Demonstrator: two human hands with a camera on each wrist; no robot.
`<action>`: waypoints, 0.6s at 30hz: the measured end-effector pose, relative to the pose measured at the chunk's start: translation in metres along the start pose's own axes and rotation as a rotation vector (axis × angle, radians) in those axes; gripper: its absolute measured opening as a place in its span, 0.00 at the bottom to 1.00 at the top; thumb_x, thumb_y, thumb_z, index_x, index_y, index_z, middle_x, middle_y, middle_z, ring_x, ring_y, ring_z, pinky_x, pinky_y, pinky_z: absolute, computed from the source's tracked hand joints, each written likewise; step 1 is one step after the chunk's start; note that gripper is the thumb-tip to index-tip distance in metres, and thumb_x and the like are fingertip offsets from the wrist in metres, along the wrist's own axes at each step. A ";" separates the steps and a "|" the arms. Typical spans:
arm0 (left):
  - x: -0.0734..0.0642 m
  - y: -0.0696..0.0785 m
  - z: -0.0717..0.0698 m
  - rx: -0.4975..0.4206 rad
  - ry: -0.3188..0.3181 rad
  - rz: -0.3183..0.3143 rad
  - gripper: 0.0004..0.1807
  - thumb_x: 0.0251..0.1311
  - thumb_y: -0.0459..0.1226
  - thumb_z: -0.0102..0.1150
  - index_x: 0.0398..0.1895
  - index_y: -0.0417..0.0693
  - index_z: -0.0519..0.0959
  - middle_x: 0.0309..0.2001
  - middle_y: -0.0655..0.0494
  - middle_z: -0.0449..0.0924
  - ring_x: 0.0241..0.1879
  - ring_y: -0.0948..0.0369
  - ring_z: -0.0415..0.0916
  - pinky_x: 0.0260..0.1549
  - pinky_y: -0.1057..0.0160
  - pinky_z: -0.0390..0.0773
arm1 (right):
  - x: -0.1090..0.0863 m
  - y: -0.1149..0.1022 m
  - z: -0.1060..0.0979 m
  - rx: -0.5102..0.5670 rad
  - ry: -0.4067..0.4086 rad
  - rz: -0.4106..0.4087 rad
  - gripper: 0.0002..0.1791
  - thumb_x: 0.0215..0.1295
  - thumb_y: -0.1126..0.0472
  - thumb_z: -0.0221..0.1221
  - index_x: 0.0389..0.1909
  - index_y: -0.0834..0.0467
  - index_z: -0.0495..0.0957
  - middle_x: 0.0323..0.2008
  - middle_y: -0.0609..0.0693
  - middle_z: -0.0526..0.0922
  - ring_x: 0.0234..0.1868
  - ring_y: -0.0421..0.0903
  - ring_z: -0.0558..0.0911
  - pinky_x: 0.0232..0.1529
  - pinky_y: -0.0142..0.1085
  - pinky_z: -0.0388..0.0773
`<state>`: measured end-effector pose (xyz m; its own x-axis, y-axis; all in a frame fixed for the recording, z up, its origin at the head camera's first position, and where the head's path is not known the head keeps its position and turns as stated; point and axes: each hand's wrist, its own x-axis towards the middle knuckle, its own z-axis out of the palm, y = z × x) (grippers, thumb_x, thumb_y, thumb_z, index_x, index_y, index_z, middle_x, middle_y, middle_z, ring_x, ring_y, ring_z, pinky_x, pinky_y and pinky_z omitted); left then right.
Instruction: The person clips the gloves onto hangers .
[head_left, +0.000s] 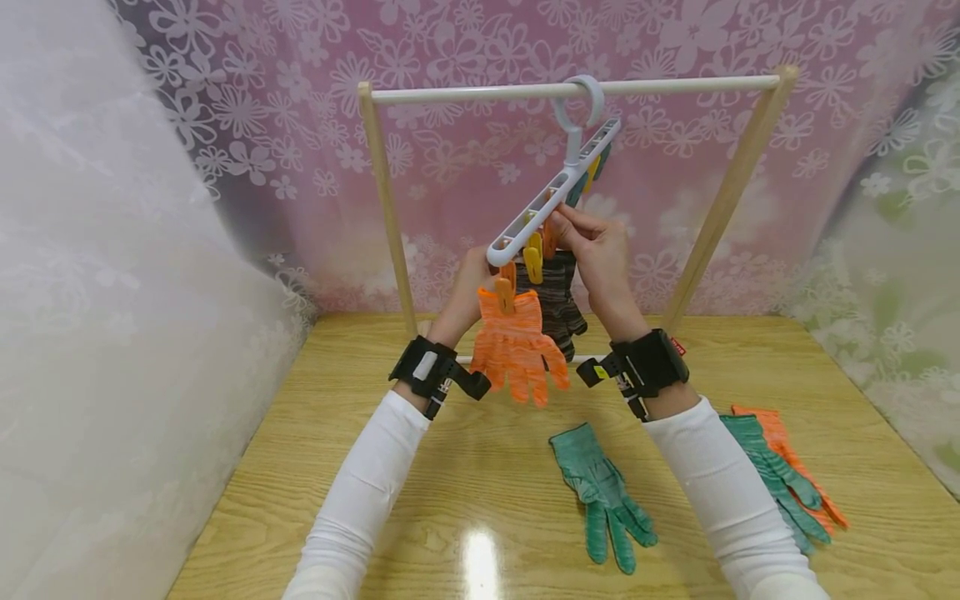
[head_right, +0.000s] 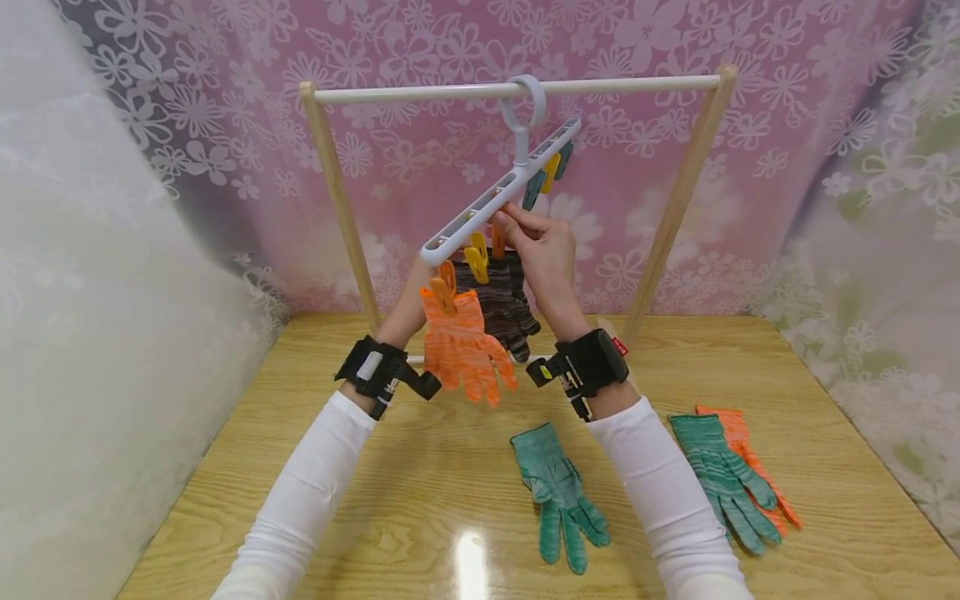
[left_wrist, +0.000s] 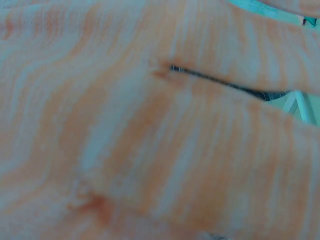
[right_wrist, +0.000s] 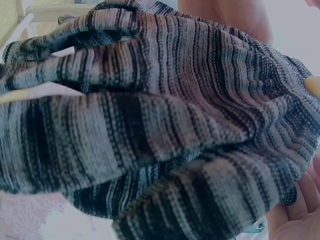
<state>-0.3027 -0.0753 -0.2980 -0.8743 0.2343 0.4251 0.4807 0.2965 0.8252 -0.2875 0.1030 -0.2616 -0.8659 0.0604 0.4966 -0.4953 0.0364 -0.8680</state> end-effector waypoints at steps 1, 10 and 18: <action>0.000 0.000 0.000 -0.004 -0.001 0.007 0.09 0.71 0.28 0.56 0.47 0.28 0.80 0.28 0.47 0.71 0.28 0.56 0.62 0.33 0.63 0.64 | 0.000 0.000 0.000 0.001 0.001 0.001 0.19 0.74 0.61 0.60 0.61 0.64 0.78 0.59 0.65 0.81 0.41 0.35 0.85 0.52 0.32 0.81; 0.001 0.000 0.004 -0.046 0.039 0.044 0.14 0.70 0.28 0.59 0.54 0.29 0.80 0.34 0.40 0.79 0.29 0.56 0.66 0.35 0.64 0.65 | 0.001 -0.001 0.000 0.018 0.010 0.007 0.18 0.73 0.63 0.60 0.61 0.65 0.78 0.59 0.66 0.80 0.41 0.34 0.85 0.50 0.32 0.82; 0.000 -0.002 0.007 -0.138 0.067 0.047 0.14 0.69 0.29 0.61 0.55 0.30 0.80 0.46 0.36 0.82 0.38 0.53 0.73 0.40 0.66 0.69 | 0.001 0.000 0.000 0.009 0.018 -0.001 0.18 0.73 0.64 0.60 0.61 0.65 0.78 0.58 0.67 0.81 0.39 0.34 0.85 0.48 0.31 0.83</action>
<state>-0.3031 -0.0699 -0.3022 -0.8560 0.1817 0.4841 0.5111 0.1559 0.8453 -0.2888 0.1030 -0.2609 -0.8640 0.0784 0.4973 -0.4968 0.0273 -0.8675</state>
